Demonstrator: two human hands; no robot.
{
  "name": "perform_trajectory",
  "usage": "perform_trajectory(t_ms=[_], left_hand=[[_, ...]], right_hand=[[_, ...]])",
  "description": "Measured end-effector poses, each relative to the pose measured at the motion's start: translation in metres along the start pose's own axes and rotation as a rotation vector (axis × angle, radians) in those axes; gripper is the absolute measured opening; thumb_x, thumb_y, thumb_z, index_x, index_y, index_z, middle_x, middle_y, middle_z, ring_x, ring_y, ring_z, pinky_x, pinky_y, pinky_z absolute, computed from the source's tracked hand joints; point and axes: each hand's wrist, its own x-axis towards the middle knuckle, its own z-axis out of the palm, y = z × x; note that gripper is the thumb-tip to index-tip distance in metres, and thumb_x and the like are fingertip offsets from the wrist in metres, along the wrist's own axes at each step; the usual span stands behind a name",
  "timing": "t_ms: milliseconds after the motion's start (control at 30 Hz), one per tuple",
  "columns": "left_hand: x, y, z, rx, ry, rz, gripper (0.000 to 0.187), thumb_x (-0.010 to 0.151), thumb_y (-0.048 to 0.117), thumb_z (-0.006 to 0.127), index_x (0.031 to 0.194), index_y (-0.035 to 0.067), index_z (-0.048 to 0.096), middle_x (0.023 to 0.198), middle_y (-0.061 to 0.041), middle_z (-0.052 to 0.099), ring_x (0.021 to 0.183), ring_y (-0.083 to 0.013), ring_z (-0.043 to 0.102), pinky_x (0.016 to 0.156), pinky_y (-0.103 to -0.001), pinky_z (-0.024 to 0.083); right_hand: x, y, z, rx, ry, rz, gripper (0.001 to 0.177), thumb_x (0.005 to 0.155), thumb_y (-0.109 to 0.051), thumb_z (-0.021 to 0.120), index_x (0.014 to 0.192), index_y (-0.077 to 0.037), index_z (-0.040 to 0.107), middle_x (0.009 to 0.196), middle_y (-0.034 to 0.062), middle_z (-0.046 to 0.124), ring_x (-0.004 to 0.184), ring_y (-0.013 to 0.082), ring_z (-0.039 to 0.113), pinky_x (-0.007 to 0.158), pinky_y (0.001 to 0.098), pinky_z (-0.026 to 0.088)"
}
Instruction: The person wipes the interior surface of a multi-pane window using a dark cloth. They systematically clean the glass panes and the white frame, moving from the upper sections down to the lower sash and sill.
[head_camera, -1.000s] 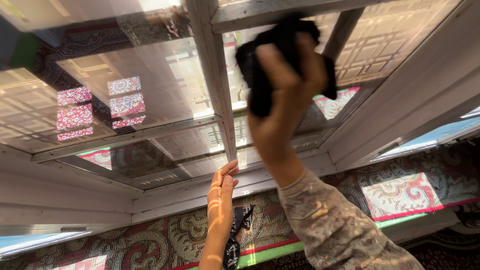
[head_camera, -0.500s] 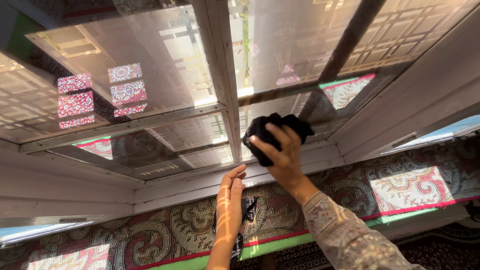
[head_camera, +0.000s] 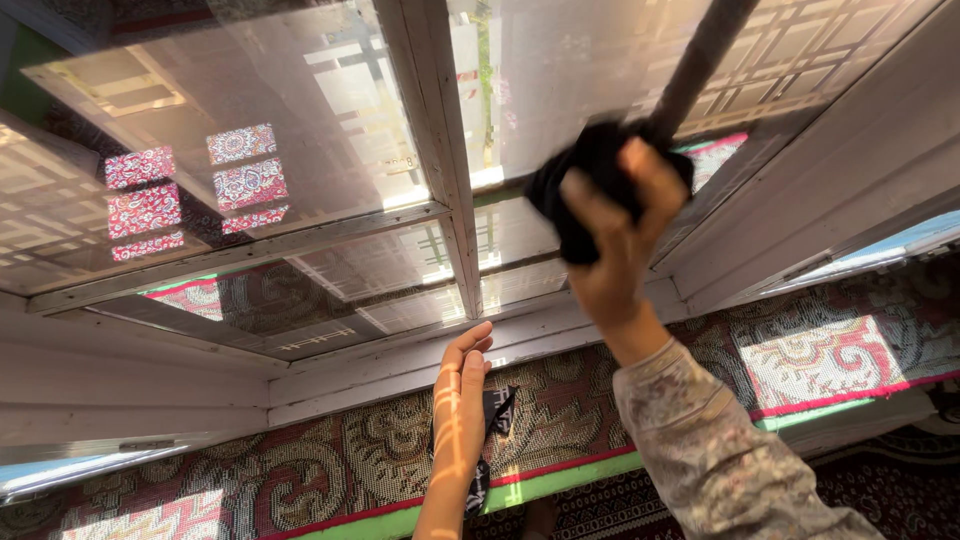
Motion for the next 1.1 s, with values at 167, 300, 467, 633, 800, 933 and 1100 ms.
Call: perform_trajectory(t_ms=[167, 300, 467, 633, 800, 933, 1100], left_hand=[[0.005, -0.006, -0.003, 0.012, -0.019, 0.071, 0.051, 0.101, 0.044, 0.039, 0.131, 0.012, 0.064, 0.131, -0.013, 0.068, 0.128, -0.0236, 0.063, 0.11, -0.038, 0.047], [0.002, 0.0, -0.001, 0.038, -0.004, 0.019, 0.051, 0.099, 0.044, 0.038, 0.132, 0.014, 0.064, 0.132, -0.012, 0.068, 0.126, -0.0237, 0.062, 0.109, -0.039, 0.047], [-0.001, 0.03, 0.009, -0.066, -0.1, 0.203, 0.05, 0.102, 0.039, 0.038, 0.132, 0.007, 0.062, 0.137, -0.015, 0.065, 0.132, -0.0267, 0.059, 0.109, -0.041, 0.046], [-0.008, 0.064, 0.021, -0.115, -0.139, 0.31, 0.05, 0.105, 0.036, 0.033, 0.134, 0.004, 0.059, 0.142, -0.015, 0.062, 0.133, -0.0289, 0.057, 0.109, -0.042, 0.046], [-0.009, 0.091, 0.029, -0.044, -0.171, 0.382, 0.057, 0.106, 0.043, 0.031, 0.135, 0.002, 0.058, 0.142, -0.018, 0.061, 0.135, -0.0305, 0.056, 0.111, -0.042, 0.046], [-0.007, 0.105, 0.033, 0.021, -0.141, 0.383, 0.062, 0.104, 0.048, 0.031, 0.135, 0.002, 0.058, 0.141, -0.018, 0.062, 0.135, -0.0312, 0.058, 0.111, -0.043, 0.049], [-0.012, 0.111, 0.03, -0.012, -0.141, 0.371, 0.062, 0.104, 0.048, 0.03, 0.134, 0.001, 0.056, 0.141, -0.02, 0.06, 0.136, -0.0333, 0.056, 0.111, -0.045, 0.047]], right_hand=[[-0.071, 0.009, -0.022, -0.021, -0.315, 0.087, 0.047, 0.085, -0.008, 0.083, 0.128, -0.021, 0.069, 0.15, 0.0092, 0.043, 0.142, 0.0344, 0.039, 0.12, 0.0493, 0.037], [-0.048, 0.054, -0.05, -0.161, -0.135, 0.124, 0.057, 0.082, 0.004, 0.074, 0.134, -0.014, 0.061, 0.152, 0.0133, 0.041, 0.145, 0.0366, 0.039, 0.121, 0.0522, 0.034], [0.04, 0.08, -0.059, 0.043, 0.249, 0.302, 0.053, 0.102, 0.01, 0.063, 0.147, -0.015, 0.051, 0.156, 0.012, 0.035, 0.144, 0.0345, 0.043, 0.123, 0.0459, 0.038], [0.075, 0.02, -0.03, 0.184, 0.297, 0.339, 0.066, 0.106, 0.004, 0.065, 0.158, -0.009, 0.028, 0.168, 0.0116, 0.023, 0.156, 0.0322, 0.03, 0.135, 0.0426, 0.027], [0.093, -0.035, -0.026, -0.003, -0.104, 0.021, 0.05, 0.084, -0.008, 0.076, 0.132, -0.022, 0.066, 0.149, 0.0099, 0.049, 0.139, 0.0315, 0.045, 0.119, 0.045, 0.034], [0.112, -0.011, -0.05, -0.029, -0.187, -0.099, 0.048, 0.087, -0.012, 0.081, 0.132, -0.024, 0.068, 0.15, 0.0088, 0.05, 0.138, 0.0298, 0.046, 0.117, 0.0438, 0.036], [0.125, 0.052, -0.079, -0.191, 0.107, 0.056, 0.051, 0.09, 0.001, 0.083, 0.13, -0.02, 0.061, 0.151, 0.0085, 0.049, 0.146, 0.0288, 0.041, 0.125, 0.0482, 0.037]])
